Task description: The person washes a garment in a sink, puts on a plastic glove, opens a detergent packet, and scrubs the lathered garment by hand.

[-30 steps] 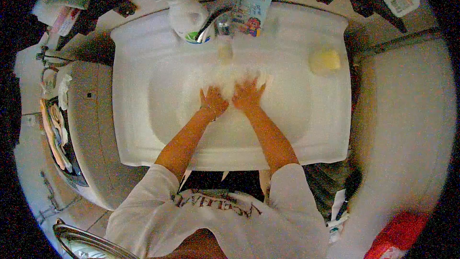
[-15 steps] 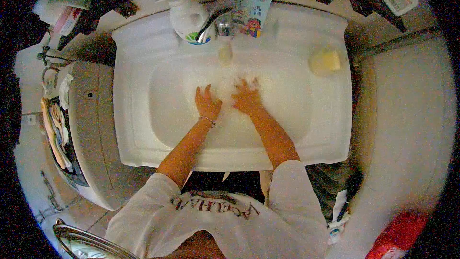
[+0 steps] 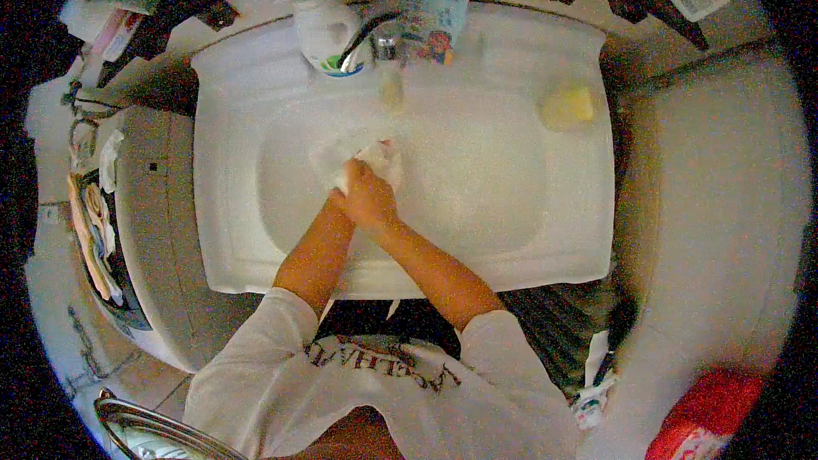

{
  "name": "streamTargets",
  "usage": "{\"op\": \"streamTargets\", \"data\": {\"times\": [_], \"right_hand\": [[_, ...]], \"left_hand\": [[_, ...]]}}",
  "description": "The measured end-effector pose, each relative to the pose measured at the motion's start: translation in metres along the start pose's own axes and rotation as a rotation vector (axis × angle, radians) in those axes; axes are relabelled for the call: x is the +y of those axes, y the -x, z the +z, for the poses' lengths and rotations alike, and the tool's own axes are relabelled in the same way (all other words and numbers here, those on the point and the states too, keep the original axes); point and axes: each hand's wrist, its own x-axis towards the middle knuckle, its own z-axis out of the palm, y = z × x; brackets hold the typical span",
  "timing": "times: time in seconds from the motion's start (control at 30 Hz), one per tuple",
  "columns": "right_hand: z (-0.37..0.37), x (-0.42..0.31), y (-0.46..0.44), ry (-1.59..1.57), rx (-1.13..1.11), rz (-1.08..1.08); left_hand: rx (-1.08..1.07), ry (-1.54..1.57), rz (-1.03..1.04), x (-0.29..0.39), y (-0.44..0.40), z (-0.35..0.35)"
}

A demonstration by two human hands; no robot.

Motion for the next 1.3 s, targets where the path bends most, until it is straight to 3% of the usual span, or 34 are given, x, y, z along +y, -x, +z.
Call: {"op": "streamTargets", "data": {"times": [0.03, 0.13, 0.27, 0.33, 0.4, 0.47, 0.5, 0.53, 0.57, 0.6, 0.63, 0.67, 0.73, 0.87, 0.97, 1.0, 1.07, 1.1, 1.17, 1.3], "right_hand": [[0.002, -0.002, 0.002, 0.226, 0.062, -0.094], [-0.003, 0.017, -0.009, 0.436, 0.063, -0.174], [-0.012, 0.036, -0.023, 0.399, 0.084, -0.216], [-0.024, 0.031, -0.028, 0.533, 0.060, -0.052], [-0.032, 0.060, -0.044, 0.459, 0.158, 0.088], [-0.054, 0.095, -0.049, 0.524, 0.115, 0.151], [-0.057, 0.094, -0.048, 0.523, 0.116, 0.154], [-0.063, 0.090, -0.047, 0.534, 0.019, 0.315], [-0.066, 0.089, -0.044, 0.543, -0.082, 0.475], [-0.064, 0.091, -0.038, 0.547, -0.088, 0.478], [-0.060, 0.094, -0.032, 0.719, 0.039, 0.375], [-0.056, 0.098, -0.030, 0.885, 0.170, 0.264], [-0.028, 0.115, -0.025, 0.895, 0.070, 0.191], [-0.004, 0.152, -0.023, 0.992, -0.204, 0.041], [-0.020, 0.139, -0.036, 1.019, -0.379, 0.171], [-0.023, 0.129, -0.036, 1.020, -0.377, 0.167], [-0.021, 0.115, -0.028, 0.735, 0.055, 0.030], [-0.019, 0.120, -0.026, 0.735, 0.051, 0.032], [-0.017, 0.130, -0.026, 0.782, -0.053, -0.103], [-0.038, 0.131, -0.031, 0.845, -0.213, -0.034]], "left_hand": [[0.005, -0.015, -0.011, 0.002, 0.004, 0.007], [0.054, -0.087, -0.059, 0.007, 0.000, 0.026], [0.135, -0.271, -0.131, 0.012, -0.003, 0.051], [0.159, -0.364, -0.174, 0.015, 0.005, 0.062], [0.196, -0.439, -0.223, 0.021, 0.021, 0.074], [0.212, -0.469, -0.296, 0.036, 0.037, 0.087], [-0.120, -1.126, -0.090, 0.045, 0.023, 0.055], [-0.286, -1.746, 0.313, 0.053, 0.008, 0.021], [0.037, -1.851, 0.209, 0.060, 0.005, 0.025], [0.369, -1.923, 0.091, 0.061, 0.006, 0.028], [0.369, -1.922, 0.089, 0.054, 0.007, 0.032], [0.454, -2.122, 0.060, 0.042, 0.009, 0.056], [0.629, -2.513, -0.020, 0.021, 0.018, 0.090], [0.403, -2.621, 0.008, 0.015, 0.009, 0.052], [0.346, -2.504, -0.076, 0.020, 0.006, 0.052], [0.351, -2.503, -0.072, 0.021, 0.007, 0.054], [0.464, -2.672, 0.297, 0.015, 0.012, 0.058], [0.463, -2.670, 0.292, 0.014, 0.012, 0.059], [0.332, -2.598, -0.213, 0.016, 0.008, 0.064], [0.160, -2.679, -0.339, 0.031, 0.004, 0.069]]}}
